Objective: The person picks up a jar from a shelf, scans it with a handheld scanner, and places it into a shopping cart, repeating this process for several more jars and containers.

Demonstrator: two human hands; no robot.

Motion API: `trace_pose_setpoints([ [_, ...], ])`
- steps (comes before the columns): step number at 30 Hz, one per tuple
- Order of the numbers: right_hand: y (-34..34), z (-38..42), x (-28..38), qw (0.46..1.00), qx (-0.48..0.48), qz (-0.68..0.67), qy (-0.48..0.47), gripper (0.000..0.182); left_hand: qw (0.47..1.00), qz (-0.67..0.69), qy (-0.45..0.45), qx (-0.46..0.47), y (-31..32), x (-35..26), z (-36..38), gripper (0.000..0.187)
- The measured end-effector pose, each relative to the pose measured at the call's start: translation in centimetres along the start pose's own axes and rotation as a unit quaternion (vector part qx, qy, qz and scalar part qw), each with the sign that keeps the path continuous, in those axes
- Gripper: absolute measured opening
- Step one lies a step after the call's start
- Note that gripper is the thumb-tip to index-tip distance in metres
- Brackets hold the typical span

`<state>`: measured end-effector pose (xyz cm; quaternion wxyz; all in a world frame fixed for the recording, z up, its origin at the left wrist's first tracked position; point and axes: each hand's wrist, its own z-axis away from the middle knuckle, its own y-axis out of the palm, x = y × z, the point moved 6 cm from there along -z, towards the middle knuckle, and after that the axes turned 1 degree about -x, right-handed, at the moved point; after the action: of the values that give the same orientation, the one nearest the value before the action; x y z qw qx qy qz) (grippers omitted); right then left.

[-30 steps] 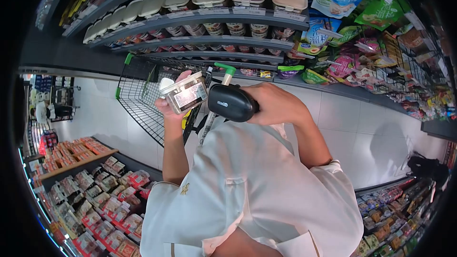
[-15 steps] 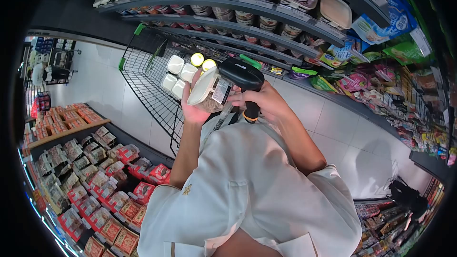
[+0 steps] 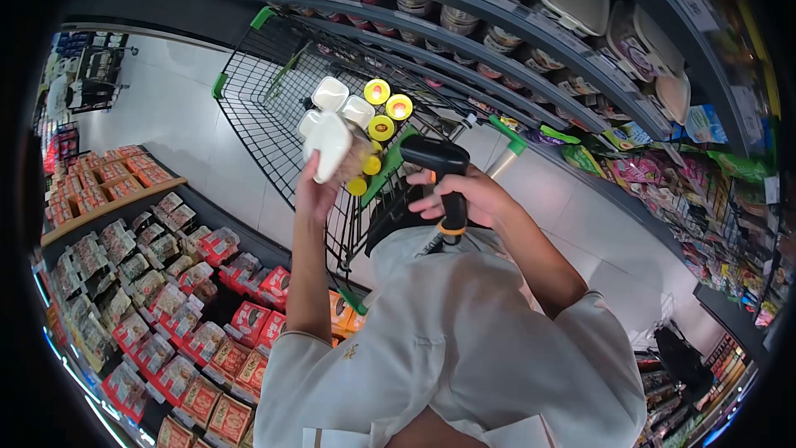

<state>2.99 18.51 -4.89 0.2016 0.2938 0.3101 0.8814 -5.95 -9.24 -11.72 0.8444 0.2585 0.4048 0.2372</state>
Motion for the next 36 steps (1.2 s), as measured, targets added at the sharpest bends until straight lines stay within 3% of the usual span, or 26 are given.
trace_pose_setpoints([
  [4,-2.8,-1.9,-2.7,0.999,-0.028,-0.009,0.037,0.041,0.982,-0.086,0.131,-0.108,-12.2,-4.5,-9.9,0.060],
  [6,-2.7,-2.0,-2.7,0.998,-0.050,-0.009,0.041,0.042,0.960,-0.105,0.135,-0.224,-20.2,-4.6,-14.4,0.065],
  [8,-2.7,-2.2,-2.2,0.998,-0.056,0.006,0.036,0.037,0.941,-0.144,0.103,-0.290,-28.3,-3.9,-18.7,0.057],
  [11,-2.9,-2.7,-2.5,0.997,-0.073,-0.011,0.025,0.033,0.937,-0.154,0.055,-0.307,-35.4,-2.7,-23.5,0.044],
  [14,-2.9,-3.2,-2.8,0.998,-0.061,-0.021,0.025,0.032,0.945,-0.147,0.083,-0.281,-36.3,-2.1,-25.1,0.032],
  [15,-3.4,-3.3,-3.0,0.998,-0.056,-0.019,0.026,0.035,0.946,-0.156,0.054,-0.280,-36.8,-1.8,-25.2,0.043],
  [18,-3.7,-3.5,-3.7,0.997,-0.046,-0.042,0.040,0.037,0.946,-0.120,0.098,-0.284,-37.8,-0.8,-26.1,0.056],
  [19,-3.9,-3.5,-3.8,0.998,-0.043,-0.029,0.043,0.038,0.962,-0.099,0.077,-0.241,-38.1,-0.6,-26.6,0.065],
  [23,-3.6,-3.9,-3.7,0.998,-0.023,-0.025,0.051,0.038,0.964,-0.109,0.074,-0.231,-37.8,-0.6,-26.6,0.062],
  [26,-3.8,-3.9,-3.9,0.998,-0.023,-0.021,0.055,0.038,0.956,-0.102,0.034,-0.272,-39.0,0.6,-26.0,0.059],
  [29,-3.8,-3.9,-4.1,0.997,-0.056,-0.028,0.039,0.041,0.954,-0.127,0.046,-0.268,-40.0,1.0,-26.3,0.062],
  [36,-3.2,-4.0,-3.7,0.998,-0.024,-0.027,0.043,0.042,0.937,-0.130,0.050,-0.320,-38.2,0.5,-26.3,0.053],
])
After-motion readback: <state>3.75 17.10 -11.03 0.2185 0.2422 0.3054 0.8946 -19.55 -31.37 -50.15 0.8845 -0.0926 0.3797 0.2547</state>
